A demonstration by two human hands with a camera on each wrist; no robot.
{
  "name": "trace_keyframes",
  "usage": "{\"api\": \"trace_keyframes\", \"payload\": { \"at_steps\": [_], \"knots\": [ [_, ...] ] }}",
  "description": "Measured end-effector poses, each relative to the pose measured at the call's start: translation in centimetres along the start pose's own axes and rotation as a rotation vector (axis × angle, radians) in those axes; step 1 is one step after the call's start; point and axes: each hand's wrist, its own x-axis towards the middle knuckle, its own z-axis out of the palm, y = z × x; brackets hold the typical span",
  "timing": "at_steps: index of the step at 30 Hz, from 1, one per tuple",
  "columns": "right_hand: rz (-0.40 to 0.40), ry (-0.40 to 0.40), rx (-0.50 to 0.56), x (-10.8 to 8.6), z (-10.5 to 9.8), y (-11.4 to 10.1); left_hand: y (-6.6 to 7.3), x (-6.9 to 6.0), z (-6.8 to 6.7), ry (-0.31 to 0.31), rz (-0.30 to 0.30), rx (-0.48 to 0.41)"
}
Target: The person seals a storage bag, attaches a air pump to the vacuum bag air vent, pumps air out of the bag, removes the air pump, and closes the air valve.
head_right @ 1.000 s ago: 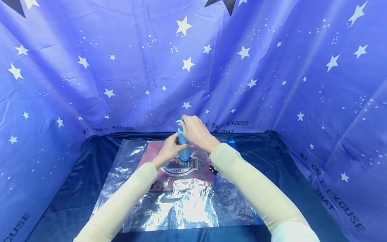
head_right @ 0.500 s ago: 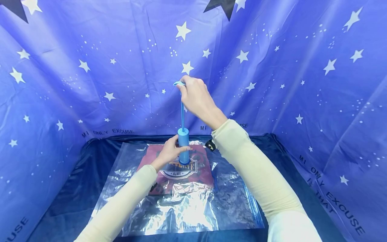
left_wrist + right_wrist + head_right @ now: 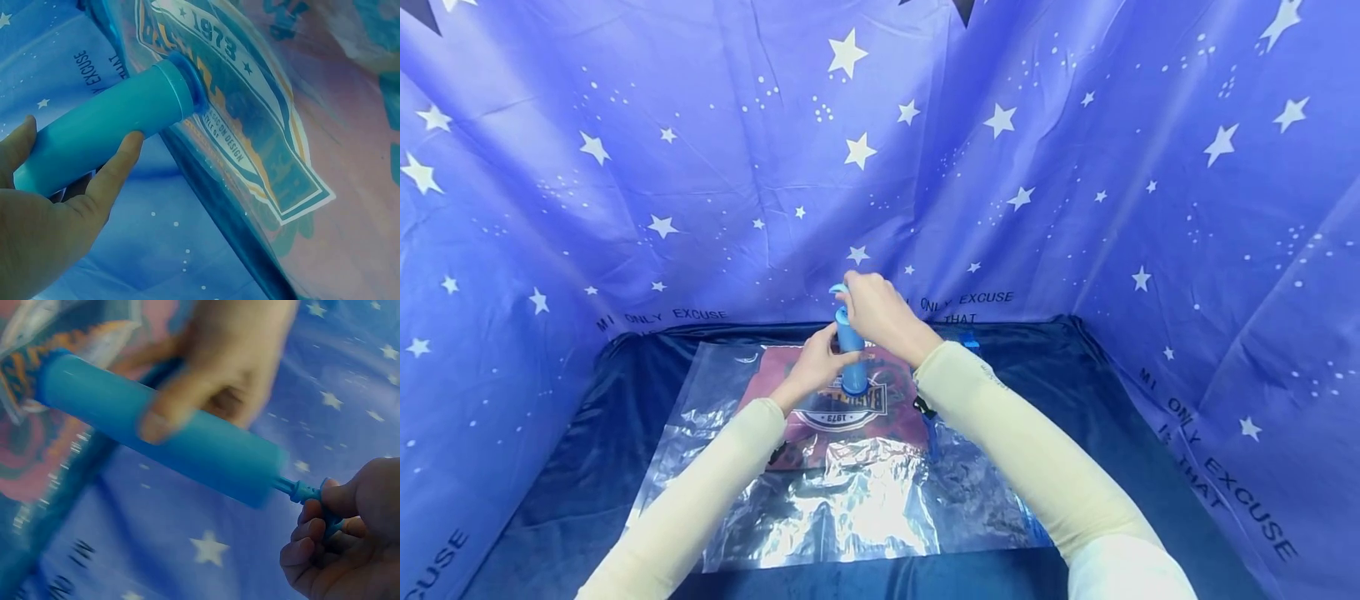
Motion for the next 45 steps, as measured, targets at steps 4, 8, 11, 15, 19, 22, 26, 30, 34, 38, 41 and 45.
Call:
{"api": "trace_keyframes", "payload": {
  "at_steps": [4, 8, 11, 15, 19, 22, 26, 30, 34, 38, 41, 45],
  "knots": [
    [-0.004, -0.004, 0.006, -0.4, 1.1, 0.6, 0.0, 0.1, -0.1, 0.004, 0.006, 0.017],
    [0.000, 0.019, 0.044, 0.2, -0.1, 0.4, 0.0, 0.2, 0.0, 0.001, 0.000, 0.006],
    [0.007, 0.060, 0.093, 0.9, -2.2, -0.5, 0.0, 0.2, 0.0, -0.002, -0.015, -0.010],
    [-0.003, 0.157, 0.124, 1.9, -5.9, -2.3, 0.1, 0.1, 0.1, -0.004, -0.022, -0.015],
    [-0.053, 0.283, 0.078, 2.4, -8.7, -3.5, 0.1, -0.1, 0.2, -0.010, -0.013, -0.021],
    [-0.080, 0.327, 0.056, 2.6, -9.3, -3.9, 0.0, -0.2, 0.2, -0.011, -0.021, -0.025],
    [-0.075, 0.284, 0.066, 2.4, -8.0, -3.6, -0.1, -0.4, 0.0, -0.006, -0.028, -0.022],
    [-0.032, 0.148, 0.060, 1.8, -4.2, -2.2, -0.1, -0.2, -0.1, -0.002, -0.037, -0.018],
    [-0.012, 0.048, 0.024, 0.5, -0.2, -0.4, 0.0, -0.1, -0.2, -0.013, -0.051, -0.019],
    [-0.001, 0.020, -0.017, -0.3, 1.5, 0.4, 0.0, -0.1, -0.1, -0.025, -0.045, -0.026],
    [0.001, 0.023, 0.015, -0.1, 0.9, 0.3, -0.1, -0.1, -0.1, -0.016, -0.039, -0.020],
    [0.013, 0.071, 0.086, 0.9, -2.1, -1.0, 0.0, 0.0, -0.1, -0.015, -0.038, -0.021]
  ]
}}
